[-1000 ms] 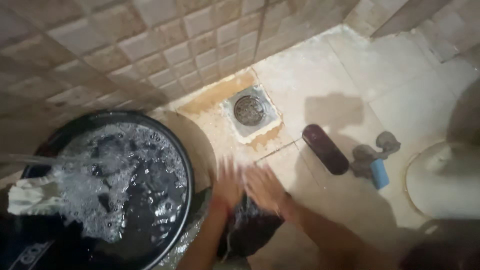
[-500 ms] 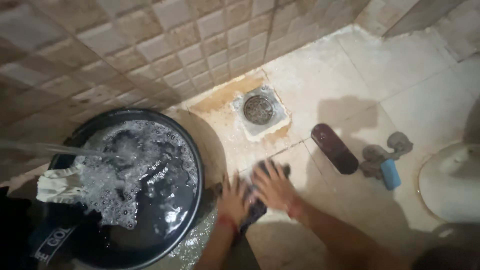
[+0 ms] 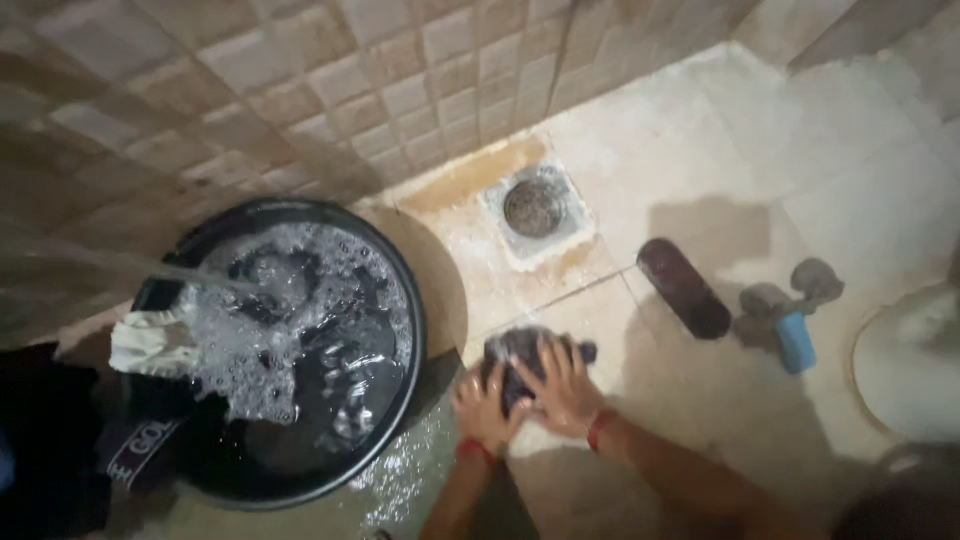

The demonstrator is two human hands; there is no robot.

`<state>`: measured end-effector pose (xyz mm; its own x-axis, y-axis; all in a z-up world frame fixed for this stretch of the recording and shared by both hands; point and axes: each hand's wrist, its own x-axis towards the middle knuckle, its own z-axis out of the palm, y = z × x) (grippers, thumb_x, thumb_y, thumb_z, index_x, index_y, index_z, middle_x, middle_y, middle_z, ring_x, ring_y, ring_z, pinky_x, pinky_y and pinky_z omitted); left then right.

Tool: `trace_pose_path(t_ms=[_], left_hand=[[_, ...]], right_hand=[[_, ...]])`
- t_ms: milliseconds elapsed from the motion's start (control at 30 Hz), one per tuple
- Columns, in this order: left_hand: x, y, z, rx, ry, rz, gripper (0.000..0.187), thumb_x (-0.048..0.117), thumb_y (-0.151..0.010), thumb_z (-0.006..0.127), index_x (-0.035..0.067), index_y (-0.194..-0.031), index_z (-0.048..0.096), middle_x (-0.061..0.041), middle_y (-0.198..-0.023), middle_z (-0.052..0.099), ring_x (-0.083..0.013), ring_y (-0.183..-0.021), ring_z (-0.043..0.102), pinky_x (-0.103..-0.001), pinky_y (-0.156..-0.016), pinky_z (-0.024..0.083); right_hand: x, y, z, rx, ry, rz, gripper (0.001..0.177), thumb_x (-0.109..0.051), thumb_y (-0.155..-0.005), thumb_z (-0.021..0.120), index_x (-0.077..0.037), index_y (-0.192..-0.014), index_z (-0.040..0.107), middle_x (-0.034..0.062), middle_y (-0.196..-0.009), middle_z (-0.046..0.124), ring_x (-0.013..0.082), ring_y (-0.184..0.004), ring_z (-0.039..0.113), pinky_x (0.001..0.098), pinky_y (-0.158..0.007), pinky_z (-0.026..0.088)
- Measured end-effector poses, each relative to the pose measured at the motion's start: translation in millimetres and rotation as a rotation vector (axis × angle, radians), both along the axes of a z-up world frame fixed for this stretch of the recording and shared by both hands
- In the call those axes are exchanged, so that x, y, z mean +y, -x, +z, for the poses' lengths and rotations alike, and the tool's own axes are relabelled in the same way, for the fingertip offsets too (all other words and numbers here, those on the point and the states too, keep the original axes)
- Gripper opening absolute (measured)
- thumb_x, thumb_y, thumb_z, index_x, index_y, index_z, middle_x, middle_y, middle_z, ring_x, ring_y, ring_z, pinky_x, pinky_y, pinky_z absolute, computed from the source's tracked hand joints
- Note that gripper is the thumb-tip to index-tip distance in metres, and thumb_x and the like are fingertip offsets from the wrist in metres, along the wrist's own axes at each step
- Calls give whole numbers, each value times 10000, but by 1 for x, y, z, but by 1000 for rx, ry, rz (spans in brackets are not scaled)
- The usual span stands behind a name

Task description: The person hand-washes clothes in a black basin filled with soapy water. They scrub a dark garment with a blue sponge and a maroon brush, rinse it under running tap water, and wring it out. The person repeats this process with a second dark garment and then a light-colored garment.

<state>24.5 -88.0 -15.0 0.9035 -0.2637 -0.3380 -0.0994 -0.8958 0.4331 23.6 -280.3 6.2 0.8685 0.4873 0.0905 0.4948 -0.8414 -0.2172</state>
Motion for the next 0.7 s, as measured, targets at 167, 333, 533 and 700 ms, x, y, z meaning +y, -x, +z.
trace_pose_path(t_ms=[167, 333, 533, 700], left_hand=[[-22, 61, -8, -406, 260, 139, 348, 415, -962, 543, 116, -1032, 708, -165, -945, 641, -362, -909, 612, -521, -808, 437], [-31, 26, -25, -528, 183, 175, 297, 286, -1002, 487, 100, -870, 678, -133, -709, 650, -337, -655, 621, -493, -745, 480], [-32, 11, -21, -357, 155, 195, 327, 294, -986, 470, 97, -826, 677, -171, -706, 700, -368, -648, 659, -502, -757, 493], [-7, -10, 9, 19, 325, 216, 291, 388, -1021, 497, 147, -1058, 655, -188, -903, 731, -421, -861, 675, -532, -806, 512]], right_hand=[[11, 52, -55, 117, -177, 4, 517, -334, -797, 665, 54, -1134, 610, 271, -1204, 524, 507, -1246, 419, 623, -1014, 325], [1, 10, -66, 87, -232, 103, 171, -189, -898, 620, -22, -922, 649, 167, -1050, 559, 375, -1063, 543, 482, -960, 466], [7, -22, -14, 216, -193, 189, 267, -206, -780, 734, -5, -927, 638, 177, -1008, 570, 368, -989, 565, 455, -912, 479], [-5, -40, 43, 431, -442, 193, 646, -344, -620, 914, -14, -1092, 622, 204, -1025, 601, 401, -991, 583, 458, -888, 467]])
